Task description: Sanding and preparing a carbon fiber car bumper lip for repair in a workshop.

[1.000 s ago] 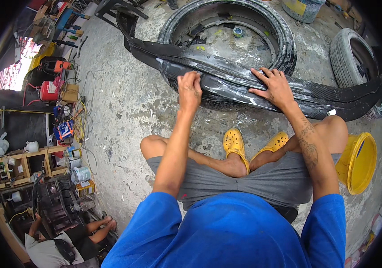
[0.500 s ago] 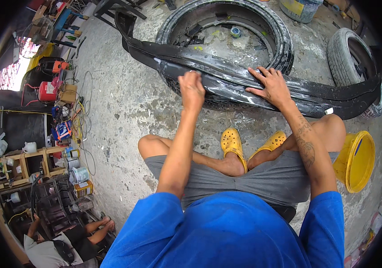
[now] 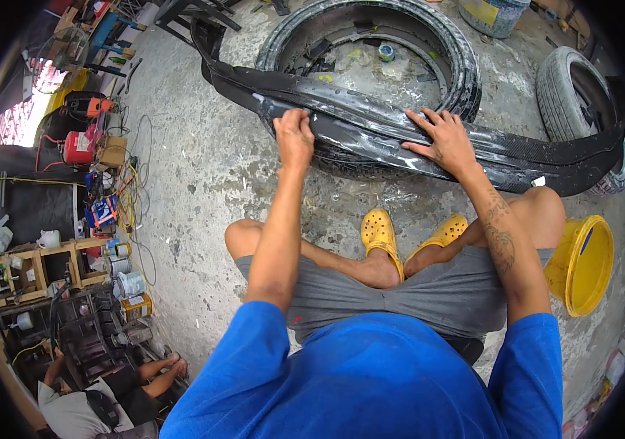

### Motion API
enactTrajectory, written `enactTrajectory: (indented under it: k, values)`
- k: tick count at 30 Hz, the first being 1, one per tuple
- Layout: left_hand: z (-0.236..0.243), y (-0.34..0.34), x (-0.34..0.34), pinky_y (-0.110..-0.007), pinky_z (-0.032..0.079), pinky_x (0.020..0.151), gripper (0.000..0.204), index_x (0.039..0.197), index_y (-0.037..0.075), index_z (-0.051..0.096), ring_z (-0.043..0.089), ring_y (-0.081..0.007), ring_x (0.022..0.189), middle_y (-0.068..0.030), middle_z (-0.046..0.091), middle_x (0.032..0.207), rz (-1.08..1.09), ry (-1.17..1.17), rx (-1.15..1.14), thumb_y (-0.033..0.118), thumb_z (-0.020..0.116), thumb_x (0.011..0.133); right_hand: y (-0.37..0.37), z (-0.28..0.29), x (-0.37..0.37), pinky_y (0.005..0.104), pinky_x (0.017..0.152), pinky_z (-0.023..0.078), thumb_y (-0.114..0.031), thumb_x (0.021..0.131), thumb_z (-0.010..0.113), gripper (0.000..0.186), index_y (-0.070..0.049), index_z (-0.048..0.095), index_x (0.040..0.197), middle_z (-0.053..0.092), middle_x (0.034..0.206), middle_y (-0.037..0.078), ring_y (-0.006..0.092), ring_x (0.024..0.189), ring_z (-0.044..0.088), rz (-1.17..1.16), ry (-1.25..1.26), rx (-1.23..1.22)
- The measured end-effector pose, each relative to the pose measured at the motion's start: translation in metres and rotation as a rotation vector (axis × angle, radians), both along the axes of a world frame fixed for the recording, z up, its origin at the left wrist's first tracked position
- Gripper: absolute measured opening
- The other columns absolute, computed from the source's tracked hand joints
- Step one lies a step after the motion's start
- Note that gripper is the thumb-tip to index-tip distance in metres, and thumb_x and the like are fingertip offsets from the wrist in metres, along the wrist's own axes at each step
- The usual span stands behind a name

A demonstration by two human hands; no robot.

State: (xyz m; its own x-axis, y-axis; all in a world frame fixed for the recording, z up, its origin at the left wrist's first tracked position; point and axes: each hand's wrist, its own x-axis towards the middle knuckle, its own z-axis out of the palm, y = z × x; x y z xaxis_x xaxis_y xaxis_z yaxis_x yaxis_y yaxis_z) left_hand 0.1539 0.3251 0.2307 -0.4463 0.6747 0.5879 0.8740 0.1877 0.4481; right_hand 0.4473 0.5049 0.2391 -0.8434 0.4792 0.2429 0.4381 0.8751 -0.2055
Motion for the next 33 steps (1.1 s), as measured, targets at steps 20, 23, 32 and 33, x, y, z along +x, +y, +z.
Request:
enactTrajectory:
  k: [20, 23, 32, 33]
  values:
    - [-0.001, 0.000, 0.000, -0.045, 0.049, 0.086, 0.015, 0.102, -0.002, 0.072, 0.060, -0.0407, 0.096, -0.0183, 0.072, 0.106, -0.132, 0.018, -0.150, -0.008, 0.066, 0.089, 0.002, 0.000, -0.002, 0.0434, 0.104, 0.047, -0.067, 0.092, 0.070, 0.077, -0.026, 0.059, 0.156, 0.066, 0.141, 0.014, 0.0345, 0.117, 0.062, -0.008, 0.034, 0.029]
    - [0.001, 0.000, 0.003, -0.045, 0.049, 0.087, 0.015, 0.101, -0.002, 0.072, 0.061, -0.0395, 0.096, -0.0170, 0.072, 0.107, -0.053, 0.001, -0.054, -0.008, 0.066, 0.089, 0.001, 0.000, -0.002, 0.0440, 0.105, 0.047, -0.068, 0.092, 0.070, 0.077, -0.026, 0.058, 0.157, 0.066, 0.143, 0.015, 0.0350, 0.120, 0.061, -0.008, 0.023, -0.006]
    - [0.005, 0.002, 0.005, -0.046, 0.048, 0.087, 0.013, 0.099, 0.001, 0.072, 0.061, -0.0382, 0.091, -0.0147, 0.072, 0.104, 0.012, 0.013, 0.005, -0.007, 0.066, 0.089, 0.001, 0.001, -0.001, 0.0438, 0.106, 0.046, -0.069, 0.093, 0.069, 0.078, -0.026, 0.057, 0.157, 0.066, 0.143, 0.015, 0.0346, 0.120, 0.061, -0.010, 0.005, 0.005]
    - [0.004, 0.002, 0.005, -0.047, 0.048, 0.086, 0.012, 0.098, 0.001, 0.072, 0.060, -0.0385, 0.091, -0.0146, 0.072, 0.104, 0.074, 0.021, 0.013, -0.006, 0.067, 0.090, 0.001, 0.001, -0.002, 0.0438, 0.106, 0.046, -0.069, 0.093, 0.068, 0.078, -0.027, 0.057, 0.157, 0.066, 0.143, 0.015, 0.0346, 0.120, 0.061, -0.010, 0.002, -0.007]
